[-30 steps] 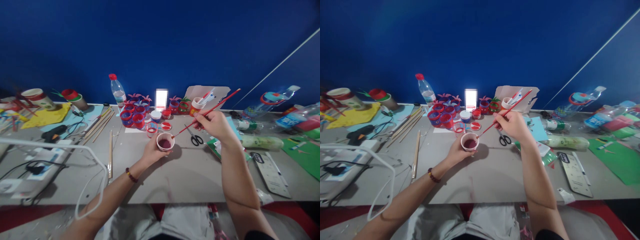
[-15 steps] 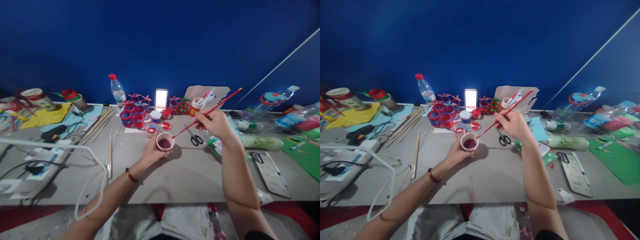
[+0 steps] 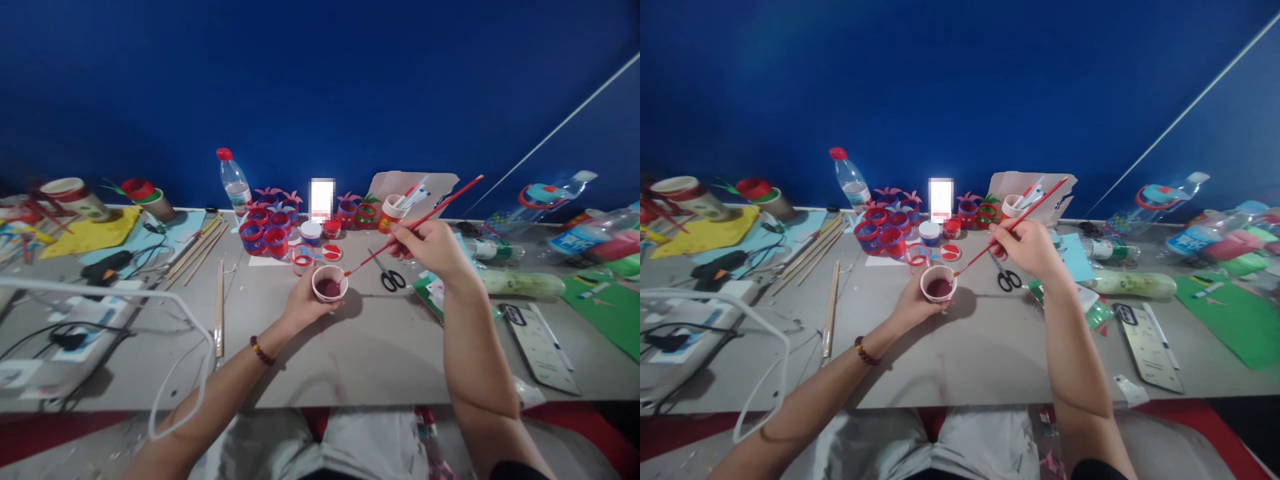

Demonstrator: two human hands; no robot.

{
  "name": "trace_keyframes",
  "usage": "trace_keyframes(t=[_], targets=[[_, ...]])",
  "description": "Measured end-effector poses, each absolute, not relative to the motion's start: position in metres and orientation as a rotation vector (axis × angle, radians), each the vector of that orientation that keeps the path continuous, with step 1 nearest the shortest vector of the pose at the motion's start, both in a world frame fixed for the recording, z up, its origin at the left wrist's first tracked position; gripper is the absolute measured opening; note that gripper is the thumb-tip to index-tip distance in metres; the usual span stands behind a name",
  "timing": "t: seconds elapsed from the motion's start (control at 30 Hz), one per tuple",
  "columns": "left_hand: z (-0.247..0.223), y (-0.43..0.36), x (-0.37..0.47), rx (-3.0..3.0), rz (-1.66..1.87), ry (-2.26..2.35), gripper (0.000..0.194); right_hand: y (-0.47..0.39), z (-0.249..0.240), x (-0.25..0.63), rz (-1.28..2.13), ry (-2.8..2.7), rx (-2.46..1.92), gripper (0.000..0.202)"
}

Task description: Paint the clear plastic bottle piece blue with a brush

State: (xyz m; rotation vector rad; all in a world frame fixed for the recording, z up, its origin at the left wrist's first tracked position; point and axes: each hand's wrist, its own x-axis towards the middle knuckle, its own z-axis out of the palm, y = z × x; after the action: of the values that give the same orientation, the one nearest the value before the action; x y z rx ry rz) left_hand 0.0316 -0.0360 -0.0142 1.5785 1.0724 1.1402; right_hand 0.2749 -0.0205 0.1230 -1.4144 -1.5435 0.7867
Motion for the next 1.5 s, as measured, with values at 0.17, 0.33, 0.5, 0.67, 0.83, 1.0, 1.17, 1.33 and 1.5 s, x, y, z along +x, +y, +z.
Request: trace_keyframes(t=[0.17,0.33,0.5,0.67,0.83,1.0,1.17,1.33,1.5], targets=[[-0.014,-0.035,0.03,1.625,1.108,1.074,0.062,-0.023,0.128,0.272,0.803,-1.476,-1.389,0.052],[-0.016,-0.035,0.03,1.648,1.092,1.104,0.062,-0.028,0.135,0.278,0.841,-1.411,-1.33,0.047],[-0.014,-0.036,0.03,1.676,1.093,1.111,0.061,-0.027,0.132,0.288,0.96,-1.538,-1.312,0.039],[-0.017,-0.036,0.032,1.659,1.143,1.209,0.063,-0.026,0.132,0.286,1.005,-1.682,-1.292,0.031],[-0.02,-0.036,0.033,1.635,1.147,1.224,0.063,-0.024,0.133,0.283,1.026,-1.736,-1.297,0.03],[-0.019,-0.036,0.032,1.61,1.153,1.212,0.065,-0.022,0.13,0.284,1.025,-1.778,-1.351,0.033],[-0.018,-0.037,0.032,1.611,1.142,1.229,0.065,-0.024,0.131,0.284,1.02,-1.8,-1.359,0.036],[-0.016,-0.037,0.033,1.613,1.129,1.241,0.065,-0.026,0.132,0.287,1.018,-1.792,-1.345,0.036],[-0.018,-0.037,0.033,1.605,1.141,1.237,0.065,-0.027,0.133,0.288,1.011,-1.781,-1.347,0.034]])
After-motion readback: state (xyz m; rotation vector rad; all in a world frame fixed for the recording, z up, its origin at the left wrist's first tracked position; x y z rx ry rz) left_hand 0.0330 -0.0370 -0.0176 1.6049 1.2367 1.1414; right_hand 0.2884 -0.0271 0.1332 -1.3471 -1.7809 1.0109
